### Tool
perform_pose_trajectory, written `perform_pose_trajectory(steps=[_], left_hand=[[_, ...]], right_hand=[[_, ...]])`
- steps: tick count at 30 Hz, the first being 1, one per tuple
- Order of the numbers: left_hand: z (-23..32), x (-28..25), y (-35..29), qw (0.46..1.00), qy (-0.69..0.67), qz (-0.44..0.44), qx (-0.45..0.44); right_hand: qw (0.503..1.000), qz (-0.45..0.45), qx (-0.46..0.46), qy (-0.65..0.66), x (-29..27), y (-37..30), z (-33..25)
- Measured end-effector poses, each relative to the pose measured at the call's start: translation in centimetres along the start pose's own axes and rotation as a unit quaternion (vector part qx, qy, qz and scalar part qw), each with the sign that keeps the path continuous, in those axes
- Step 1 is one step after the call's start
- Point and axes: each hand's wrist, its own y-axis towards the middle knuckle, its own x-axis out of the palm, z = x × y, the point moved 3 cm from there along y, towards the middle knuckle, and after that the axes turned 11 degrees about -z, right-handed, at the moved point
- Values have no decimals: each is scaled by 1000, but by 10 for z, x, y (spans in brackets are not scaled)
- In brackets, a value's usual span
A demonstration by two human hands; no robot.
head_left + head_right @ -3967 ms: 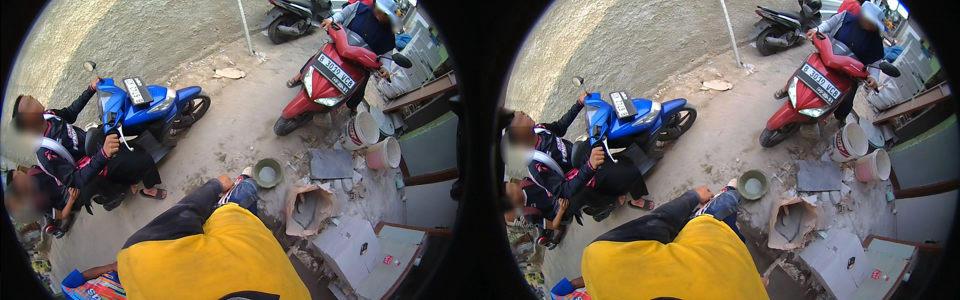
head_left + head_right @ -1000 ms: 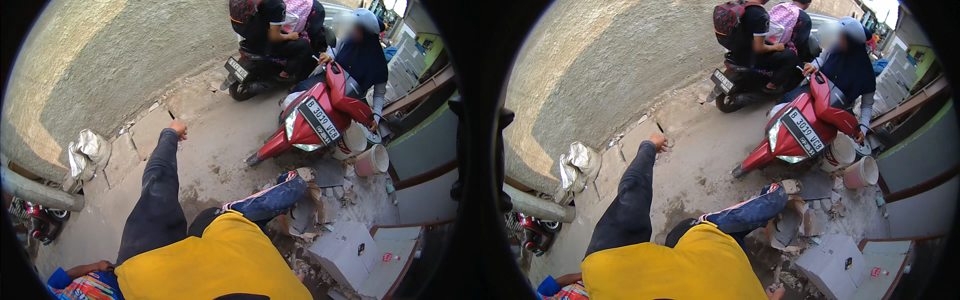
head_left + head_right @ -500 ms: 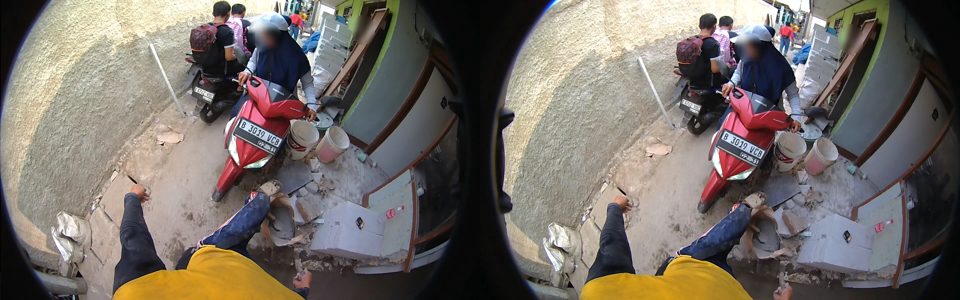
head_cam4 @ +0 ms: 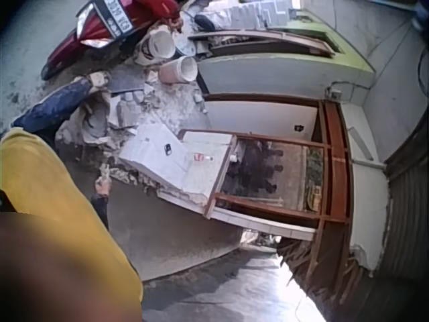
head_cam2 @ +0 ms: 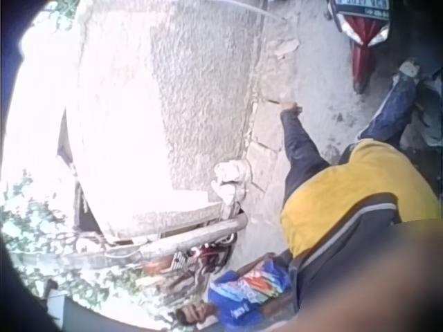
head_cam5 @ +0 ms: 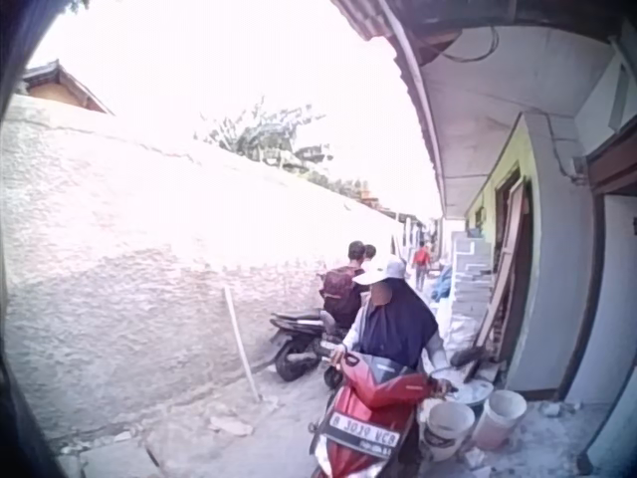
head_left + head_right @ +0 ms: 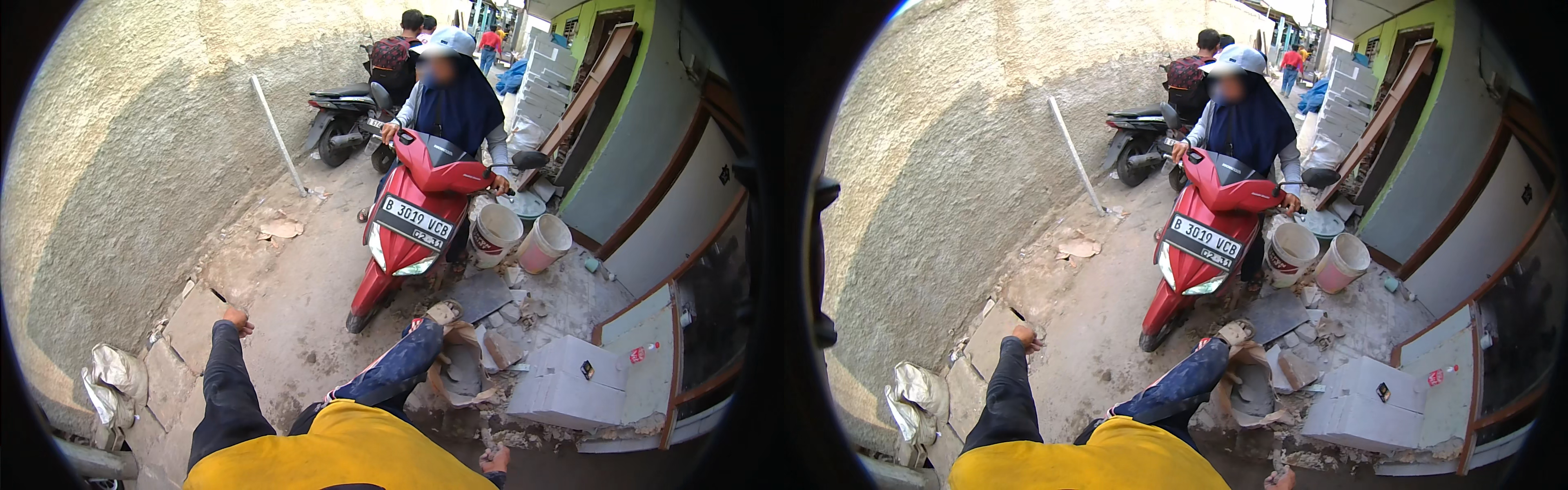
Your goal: The person scoops cement from a sack onto the floor using a hoe, then spreads and smooths the wet concrete with a trowel. They add water from a bucket to adjust consistency and continue leveling the surface.
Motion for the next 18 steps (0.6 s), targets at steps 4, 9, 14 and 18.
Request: perform_pose_trajectory(steps=[4, 9, 14, 18], left_hand=[[-13, 18, 2, 1000, -7, -17, -2], [-27, 41, -3, 999, -21, -23, -31], [-38, 61, -12, 999, -41, 25, -10], [-37, 70, -9, 999, -33, -9, -16]], right_hand=[[1000, 3, -15, -15, -3, 5, -8], [999, 31, 12, -11, -6, 18, -19], [998, 9, 38, -39, -12, 43, -30], [999, -26, 19, -35, 1, 42, -33]])
